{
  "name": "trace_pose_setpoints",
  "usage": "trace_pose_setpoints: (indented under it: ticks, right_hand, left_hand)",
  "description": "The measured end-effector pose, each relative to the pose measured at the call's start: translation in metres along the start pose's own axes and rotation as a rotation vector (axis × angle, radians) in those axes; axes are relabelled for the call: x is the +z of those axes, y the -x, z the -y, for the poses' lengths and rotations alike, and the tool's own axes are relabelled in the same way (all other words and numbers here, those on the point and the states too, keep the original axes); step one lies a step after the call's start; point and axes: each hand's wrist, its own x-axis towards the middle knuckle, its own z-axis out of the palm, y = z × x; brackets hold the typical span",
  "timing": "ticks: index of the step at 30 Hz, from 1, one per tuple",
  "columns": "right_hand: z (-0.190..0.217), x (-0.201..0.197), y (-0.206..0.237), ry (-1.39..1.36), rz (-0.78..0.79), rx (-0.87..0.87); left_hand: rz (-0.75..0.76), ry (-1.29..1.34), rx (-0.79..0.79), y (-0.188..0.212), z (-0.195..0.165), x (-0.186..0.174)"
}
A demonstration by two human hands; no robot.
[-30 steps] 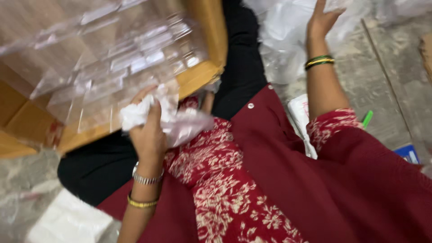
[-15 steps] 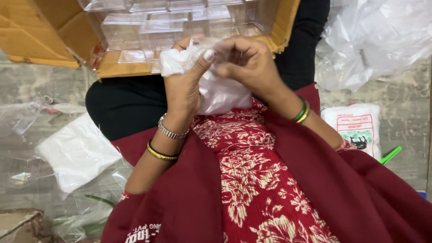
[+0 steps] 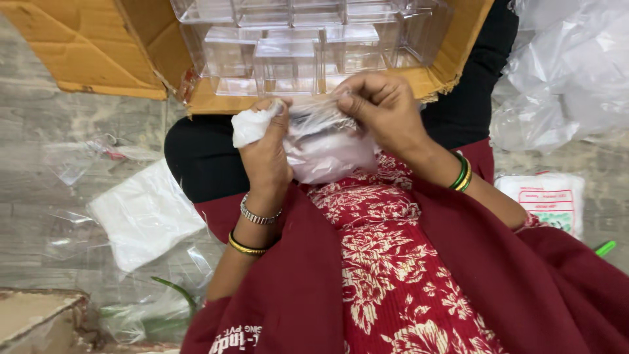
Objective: The person sits on the floor with an open cardboard box of clear plastic containers on their lap. They take each container, place it into a thin plastic bag, wrap the bag around it, and set the wrapped container aside, repeating this for one container after another.
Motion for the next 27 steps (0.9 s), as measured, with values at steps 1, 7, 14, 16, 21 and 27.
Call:
trace_pose_setpoints:
  ticks: [1, 7, 14, 16, 21, 27]
  right_hand:
    - [0.0, 0.004, 0.0, 0.001, 0.012, -0.013]
    - [0.003, 0.004, -0.017, -0.218, -0.021, 0.087]
    - [0.014, -0.028, -0.035, -0.793, 0.254, 0.112]
    - [-0.005, -0.017, -0.046, -0.522, 0.173, -0.001]
    - [-0.073, 0.008, -0.091, 0.015, -0.336, -0.112]
    - [-0.091, 0.01, -0.09, 0.154, -0.22, -0.128]
  left_hand:
    - [-0.014, 0.008, -0.011, -0.001, 0.001, -0.003]
    - [0.298, 0.214, -0.401, -0.002, -0.011, -0.032]
    - [0.186, -0.08, -0.119, -0.041, -0.012, -0.057]
    - [0.0, -0.314, 0.006, -0.059, -0.002, -0.055]
    - [-0.118, -0.587, 0.299, -0.109, 0.036, -0.041]
    - [-0.122, -0.251, -0.094, -0.107, 0.046, -0.052]
